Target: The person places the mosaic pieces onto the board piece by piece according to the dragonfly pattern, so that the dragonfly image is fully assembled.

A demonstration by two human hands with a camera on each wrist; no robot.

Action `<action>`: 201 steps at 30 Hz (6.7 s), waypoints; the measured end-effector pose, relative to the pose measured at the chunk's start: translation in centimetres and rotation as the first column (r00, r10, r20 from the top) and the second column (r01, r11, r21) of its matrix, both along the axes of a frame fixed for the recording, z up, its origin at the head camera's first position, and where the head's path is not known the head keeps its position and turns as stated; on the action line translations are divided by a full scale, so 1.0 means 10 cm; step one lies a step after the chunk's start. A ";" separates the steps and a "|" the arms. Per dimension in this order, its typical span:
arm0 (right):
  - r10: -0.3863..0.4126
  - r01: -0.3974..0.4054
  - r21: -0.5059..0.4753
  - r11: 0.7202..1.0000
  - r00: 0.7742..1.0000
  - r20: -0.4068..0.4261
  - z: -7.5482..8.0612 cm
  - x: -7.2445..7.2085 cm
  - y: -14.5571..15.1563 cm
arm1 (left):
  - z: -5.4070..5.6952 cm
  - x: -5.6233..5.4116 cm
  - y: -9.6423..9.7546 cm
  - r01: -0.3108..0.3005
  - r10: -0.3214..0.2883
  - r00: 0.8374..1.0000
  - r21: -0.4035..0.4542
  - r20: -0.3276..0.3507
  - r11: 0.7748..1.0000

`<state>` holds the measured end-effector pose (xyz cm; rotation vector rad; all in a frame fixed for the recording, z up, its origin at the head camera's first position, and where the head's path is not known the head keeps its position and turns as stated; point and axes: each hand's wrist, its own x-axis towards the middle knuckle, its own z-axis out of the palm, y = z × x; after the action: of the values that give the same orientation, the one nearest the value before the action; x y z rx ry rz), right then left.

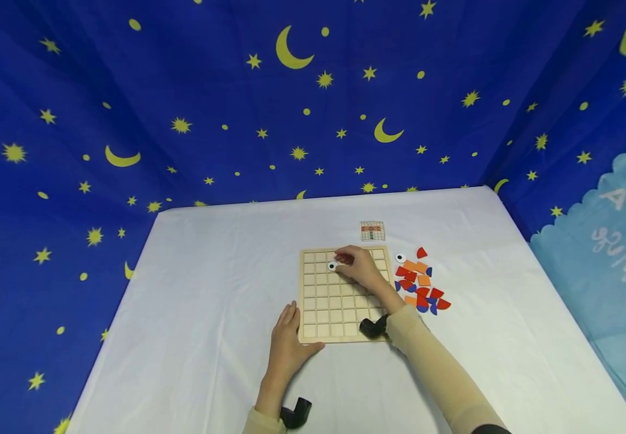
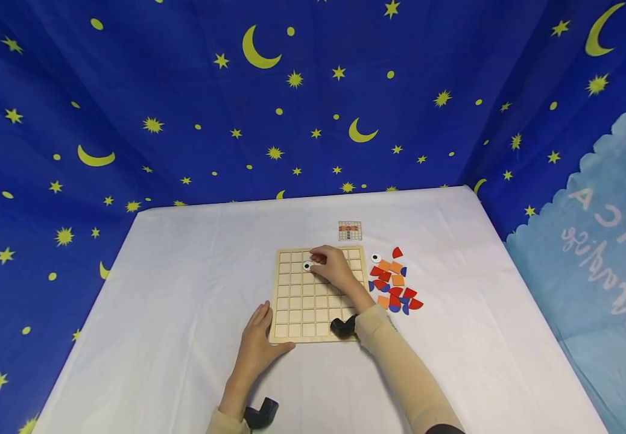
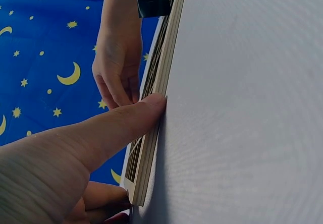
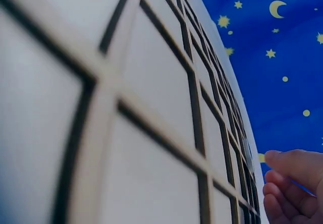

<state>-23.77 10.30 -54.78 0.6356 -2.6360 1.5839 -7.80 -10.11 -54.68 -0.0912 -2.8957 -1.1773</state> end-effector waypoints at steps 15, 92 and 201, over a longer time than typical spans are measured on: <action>0.030 -0.030 0.049 0.998 1.000 0.008 -0.02 -0.04 -0.04 | 0.01 -0.01 0.00 0.002 -0.002 1.000 0.027 0.009 1.000; -0.419 0.425 0.159 0.891 0.905 -0.066 -0.03 0.12 1.15 | 0.00 0.00 0.01 -0.019 0.019 1.000 0.025 0.016 0.999; -0.094 0.093 0.016 0.996 0.995 0.036 0.04 0.08 0.12 | 0.01 -0.01 -0.01 -0.003 0.003 1.000 0.040 0.002 0.999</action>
<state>-22.98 11.48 -54.33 0.4803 -2.6625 1.5673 -7.91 -10.24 -54.61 -0.0847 -2.8707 -1.2353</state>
